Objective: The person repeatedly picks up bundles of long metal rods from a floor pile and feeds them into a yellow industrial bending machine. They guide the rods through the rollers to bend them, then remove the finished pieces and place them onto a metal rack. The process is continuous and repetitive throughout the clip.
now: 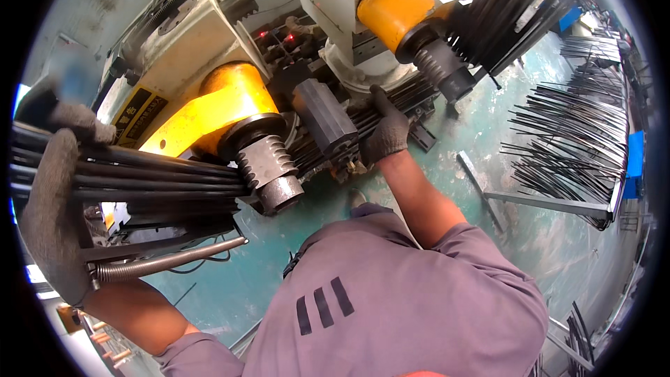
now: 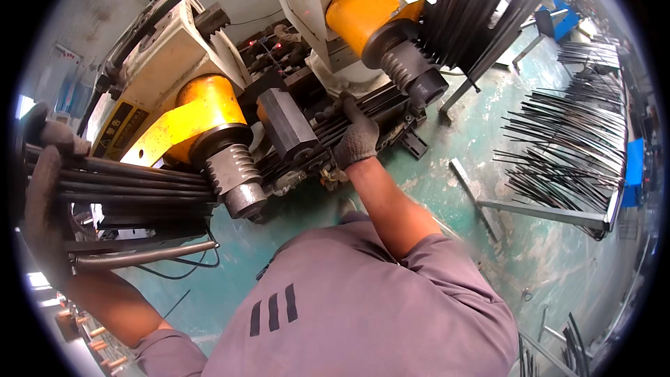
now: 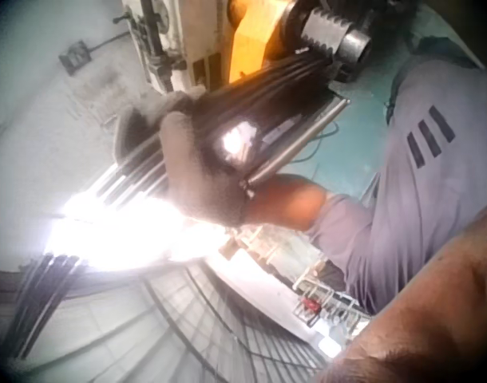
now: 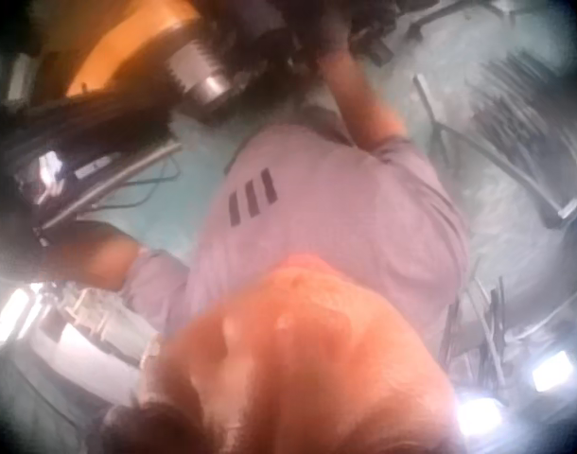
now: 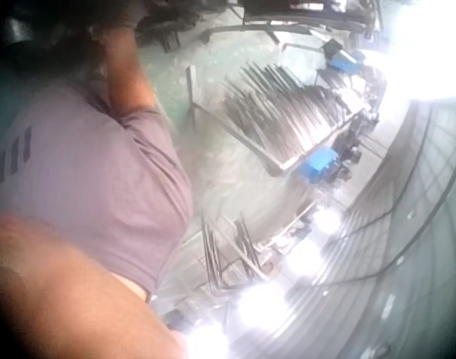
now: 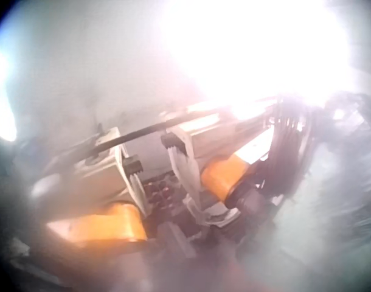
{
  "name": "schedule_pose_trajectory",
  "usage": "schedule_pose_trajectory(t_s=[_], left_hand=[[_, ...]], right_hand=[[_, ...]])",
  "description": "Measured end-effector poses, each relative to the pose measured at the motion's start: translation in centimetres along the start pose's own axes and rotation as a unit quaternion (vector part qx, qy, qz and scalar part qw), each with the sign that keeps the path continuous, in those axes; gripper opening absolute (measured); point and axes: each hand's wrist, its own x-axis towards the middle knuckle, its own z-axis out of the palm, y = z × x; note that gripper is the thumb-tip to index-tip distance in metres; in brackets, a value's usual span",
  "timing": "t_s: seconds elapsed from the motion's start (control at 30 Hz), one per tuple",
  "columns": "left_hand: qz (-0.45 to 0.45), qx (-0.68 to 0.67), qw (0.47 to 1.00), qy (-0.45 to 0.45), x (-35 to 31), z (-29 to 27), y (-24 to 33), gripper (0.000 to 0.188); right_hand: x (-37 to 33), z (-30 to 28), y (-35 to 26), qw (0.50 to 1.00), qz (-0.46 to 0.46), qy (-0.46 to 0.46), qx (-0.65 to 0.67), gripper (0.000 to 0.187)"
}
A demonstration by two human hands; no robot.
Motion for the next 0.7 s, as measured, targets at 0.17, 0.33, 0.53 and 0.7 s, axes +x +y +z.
schedule_pose_trajectory(t_s=[0.17,0.33,0.53,0.7], left_hand=[[-0.03,0.032,0.994,-0.096,0.6,-3.0,-1.7,0.036],[0.518,0.028,0.843,-0.144,3.3,0.4,-1.5,0.044],[0.092,0.008,0.98,-0.177,1.6,-1.3,1.6,0.072],[-0.041,0.089,0.995,0.032,-1.0,-2.0,-1.2,0.033]], right_hand=[[-0.2,-1.2,-0.1,0.999,-0.004,-0.037,-0.001,0.016],[0.3,-2.2,0.1,0.999,0.001,0.0,-0.046,0.022],[-0.2,-1.6,-0.6,0.998,0.008,-0.02,-0.057,0.023],[0.1,-1.8,-0.4,0.999,0.017,-0.037,-0.034,0.02]])
